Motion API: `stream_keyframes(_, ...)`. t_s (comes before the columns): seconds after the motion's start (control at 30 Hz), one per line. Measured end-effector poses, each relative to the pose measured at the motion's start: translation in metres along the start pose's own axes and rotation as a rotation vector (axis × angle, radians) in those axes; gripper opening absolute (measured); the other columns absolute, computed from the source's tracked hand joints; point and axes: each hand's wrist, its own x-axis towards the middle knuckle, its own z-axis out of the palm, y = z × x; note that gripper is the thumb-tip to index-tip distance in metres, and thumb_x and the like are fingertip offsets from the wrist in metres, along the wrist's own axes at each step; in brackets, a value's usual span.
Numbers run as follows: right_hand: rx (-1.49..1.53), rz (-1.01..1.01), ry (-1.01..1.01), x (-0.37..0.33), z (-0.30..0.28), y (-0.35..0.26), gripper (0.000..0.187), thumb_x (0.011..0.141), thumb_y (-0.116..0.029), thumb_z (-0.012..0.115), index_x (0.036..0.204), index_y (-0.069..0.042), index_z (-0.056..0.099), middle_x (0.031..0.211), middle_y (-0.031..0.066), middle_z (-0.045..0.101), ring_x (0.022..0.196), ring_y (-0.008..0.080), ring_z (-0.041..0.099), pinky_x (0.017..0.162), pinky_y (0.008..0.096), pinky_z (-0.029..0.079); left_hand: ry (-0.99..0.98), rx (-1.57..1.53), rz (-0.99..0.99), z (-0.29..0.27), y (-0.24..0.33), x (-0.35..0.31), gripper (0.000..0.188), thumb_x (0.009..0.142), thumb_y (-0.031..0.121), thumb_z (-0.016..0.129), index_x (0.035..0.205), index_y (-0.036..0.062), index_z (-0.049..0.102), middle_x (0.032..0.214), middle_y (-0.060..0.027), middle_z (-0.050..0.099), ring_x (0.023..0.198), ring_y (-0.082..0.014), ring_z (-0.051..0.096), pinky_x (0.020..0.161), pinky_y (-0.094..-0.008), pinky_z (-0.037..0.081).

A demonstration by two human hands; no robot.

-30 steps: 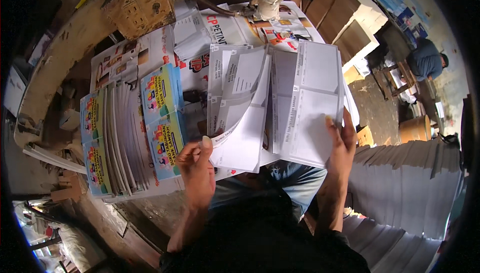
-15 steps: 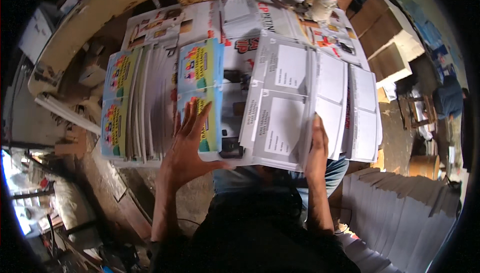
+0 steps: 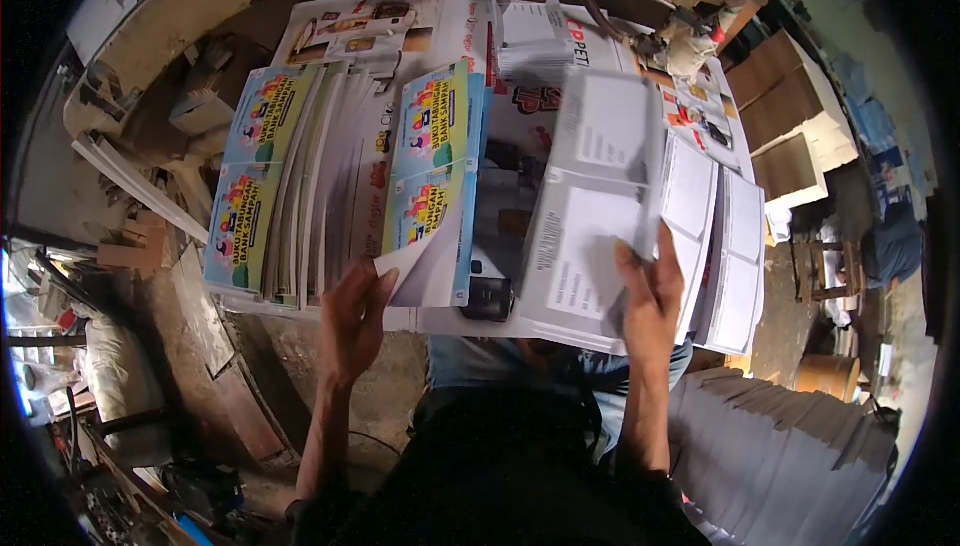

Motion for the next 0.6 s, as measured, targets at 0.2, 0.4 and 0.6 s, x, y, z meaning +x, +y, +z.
stream_keyframes(0.2, -0.182, -0.302, -0.182, 0.009, 0.086, -0.001, 0.055, 0.095, -0.004, 0.047, 0.145, 0.001, 0.026, 0.120, 0.0280, 0.056, 0.093, 0.0259, 0.063, 0.079, 0.0343, 0.050, 0.150, -0.021, 0.097, 0.016, -0.018, -0.007, 0.018, 0.095, 0.010, 0.057, 0.105, -0.0041, 0.059, 0.073, -0.0144, 0.060, 0.069, -0.0087, 0.050, 0.062, -0.0275, 0.044)
stream_keyframes(0.4, -0.165, -0.268, -0.198, 0.016, 0.067, -0.028, 0.053, 0.093, -0.001, 0.047, 0.144, -0.003, 0.032, 0.125, 0.0215, 0.056, 0.109, 0.0253, 0.059, 0.092, 0.0338, 0.046, 0.179, 0.153, -0.061, 0.010, -0.029, -0.014, 0.022, 0.097, 0.008, 0.050, 0.115, -0.0029, 0.055, 0.094, -0.0218, 0.066, 0.079, -0.0177, 0.065, 0.062, -0.0322, 0.049)
stream_keyframes(0.6, 0.039, -0.176, -0.216, 0.003, 0.071, -0.066, 0.053, 0.095, -0.002, 0.048, 0.144, 0.002, 0.030, 0.127, 0.0197, 0.053, 0.114, 0.0218, 0.054, 0.096, 0.0328, 0.043, 0.291, 0.229, 0.268, 0.023, -0.018, -0.010, 0.018, 0.099, 0.004, 0.036, 0.114, -0.0016, 0.044, 0.120, -0.0252, 0.060, 0.116, -0.0382, 0.058, 0.103, -0.0502, 0.041)
